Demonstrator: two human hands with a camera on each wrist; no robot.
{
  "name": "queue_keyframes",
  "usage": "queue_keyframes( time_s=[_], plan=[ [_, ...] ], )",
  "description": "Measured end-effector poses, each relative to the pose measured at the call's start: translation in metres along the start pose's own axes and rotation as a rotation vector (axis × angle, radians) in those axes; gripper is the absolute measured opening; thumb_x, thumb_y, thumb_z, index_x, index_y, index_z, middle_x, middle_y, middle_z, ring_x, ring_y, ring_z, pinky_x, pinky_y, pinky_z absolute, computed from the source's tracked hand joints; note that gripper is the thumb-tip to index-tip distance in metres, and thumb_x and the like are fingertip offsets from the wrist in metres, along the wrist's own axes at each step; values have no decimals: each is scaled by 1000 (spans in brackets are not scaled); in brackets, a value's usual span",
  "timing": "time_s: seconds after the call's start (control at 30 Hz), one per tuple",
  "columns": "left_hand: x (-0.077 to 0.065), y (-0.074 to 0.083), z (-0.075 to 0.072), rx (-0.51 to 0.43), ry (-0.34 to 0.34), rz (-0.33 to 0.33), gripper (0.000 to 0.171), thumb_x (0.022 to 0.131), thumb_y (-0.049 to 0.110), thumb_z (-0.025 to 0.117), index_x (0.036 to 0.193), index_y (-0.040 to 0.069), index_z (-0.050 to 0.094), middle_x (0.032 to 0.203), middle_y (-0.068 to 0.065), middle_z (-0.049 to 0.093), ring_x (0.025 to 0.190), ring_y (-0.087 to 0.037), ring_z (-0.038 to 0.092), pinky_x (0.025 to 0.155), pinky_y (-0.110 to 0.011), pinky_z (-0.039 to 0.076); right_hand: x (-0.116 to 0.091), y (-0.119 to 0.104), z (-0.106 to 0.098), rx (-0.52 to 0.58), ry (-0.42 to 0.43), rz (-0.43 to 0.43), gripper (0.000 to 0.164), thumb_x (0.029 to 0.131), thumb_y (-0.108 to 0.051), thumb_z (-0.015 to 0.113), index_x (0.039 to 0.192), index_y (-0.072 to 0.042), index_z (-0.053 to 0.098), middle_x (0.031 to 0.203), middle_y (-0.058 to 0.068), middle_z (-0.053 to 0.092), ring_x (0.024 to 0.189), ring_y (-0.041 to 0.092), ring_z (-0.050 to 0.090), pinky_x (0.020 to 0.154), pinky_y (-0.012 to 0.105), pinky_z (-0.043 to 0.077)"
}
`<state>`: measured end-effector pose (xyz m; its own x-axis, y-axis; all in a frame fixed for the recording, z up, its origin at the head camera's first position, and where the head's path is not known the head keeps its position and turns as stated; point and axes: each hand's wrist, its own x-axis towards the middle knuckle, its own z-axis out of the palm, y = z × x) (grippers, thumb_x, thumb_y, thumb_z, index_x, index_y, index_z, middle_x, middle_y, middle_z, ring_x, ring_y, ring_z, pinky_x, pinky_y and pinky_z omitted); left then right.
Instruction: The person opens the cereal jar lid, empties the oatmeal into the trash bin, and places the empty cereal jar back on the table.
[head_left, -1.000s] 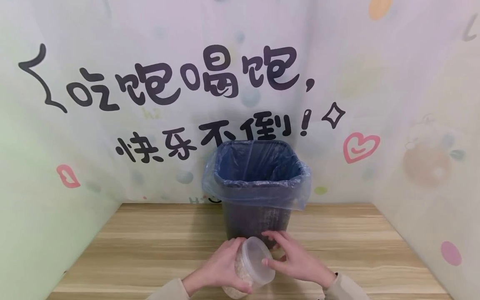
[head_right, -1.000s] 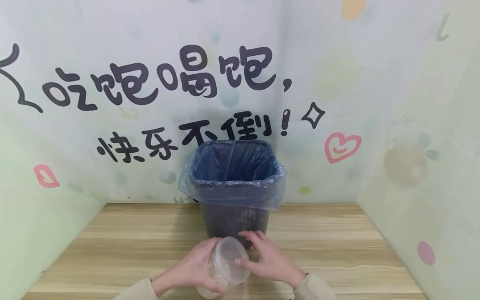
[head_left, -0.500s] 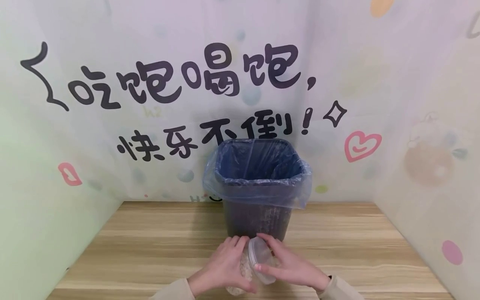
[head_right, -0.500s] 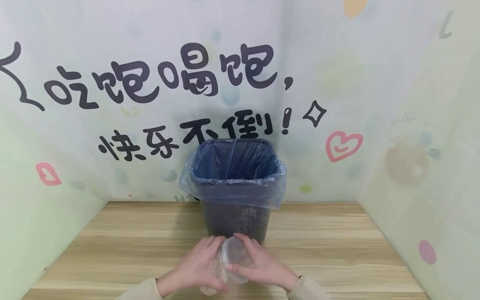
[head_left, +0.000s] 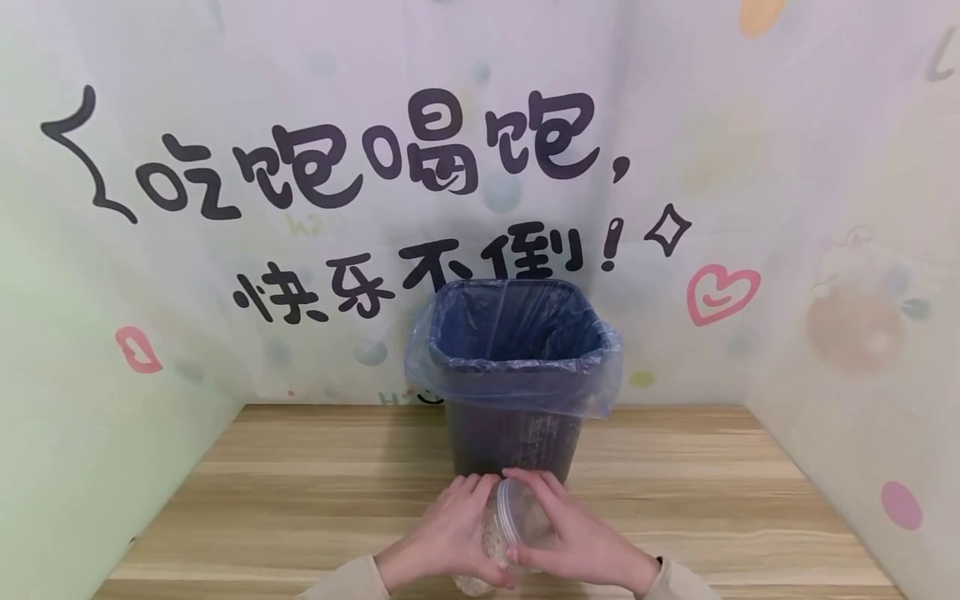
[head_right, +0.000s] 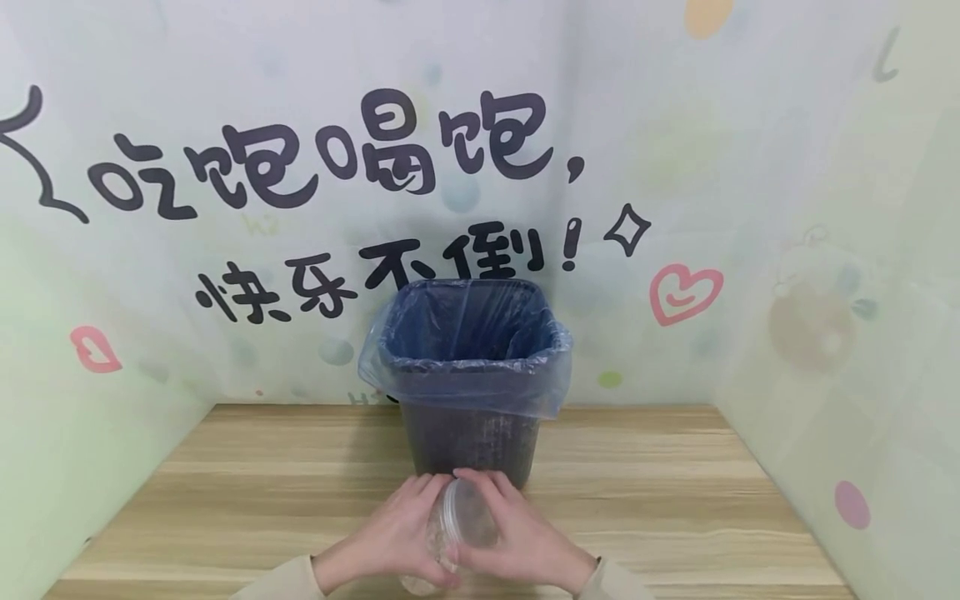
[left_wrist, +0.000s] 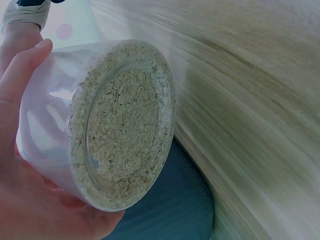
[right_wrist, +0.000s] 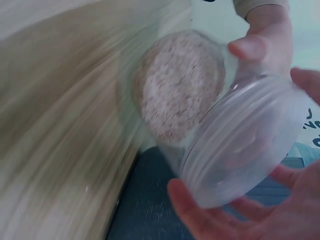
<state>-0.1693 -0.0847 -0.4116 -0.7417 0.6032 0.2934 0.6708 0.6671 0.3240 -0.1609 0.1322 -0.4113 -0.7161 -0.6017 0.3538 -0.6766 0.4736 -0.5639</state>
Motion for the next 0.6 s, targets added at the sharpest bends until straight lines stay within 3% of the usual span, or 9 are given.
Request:
queue_keyframes(
  time_s=[0.17, 0.4, 0.6],
  plan=[
    [0, -2, -5, -51, -24, 5, 98, 55, 62, 84, 126, 4, 51, 103, -2, 56, 90, -14, 50, 78, -27, 47, 0, 5, -5, 2, -27, -109, 80, 82, -35, 77, 148, -21, 34, 138, -2, 39, 118, 22, 50, 87, 35, 49],
    [0, -2, -10, -100, -77, 4, 96, 55, 60, 85, 127, 5, 52, 107, -2, 57, 96, -15, 52, 81, -28, 48, -2, 12, -13, -26, -111, -223, 86, 81, -37, 77, 150, -20, 30, 146, 5, 32, 128, 21, 40, 96, 38, 44],
    [0, -3, -15, -157, -144, 53, 87, 58, 53, 85, 125, 9, 52, 109, 6, 57, 98, -8, 51, 84, -26, 45, -5, 15, -15, -63, -111, -337, 85, 80, -41, 78, 148, -19, 33, 148, 8, 33, 132, 21, 36, 99, 37, 42]
  ],
)
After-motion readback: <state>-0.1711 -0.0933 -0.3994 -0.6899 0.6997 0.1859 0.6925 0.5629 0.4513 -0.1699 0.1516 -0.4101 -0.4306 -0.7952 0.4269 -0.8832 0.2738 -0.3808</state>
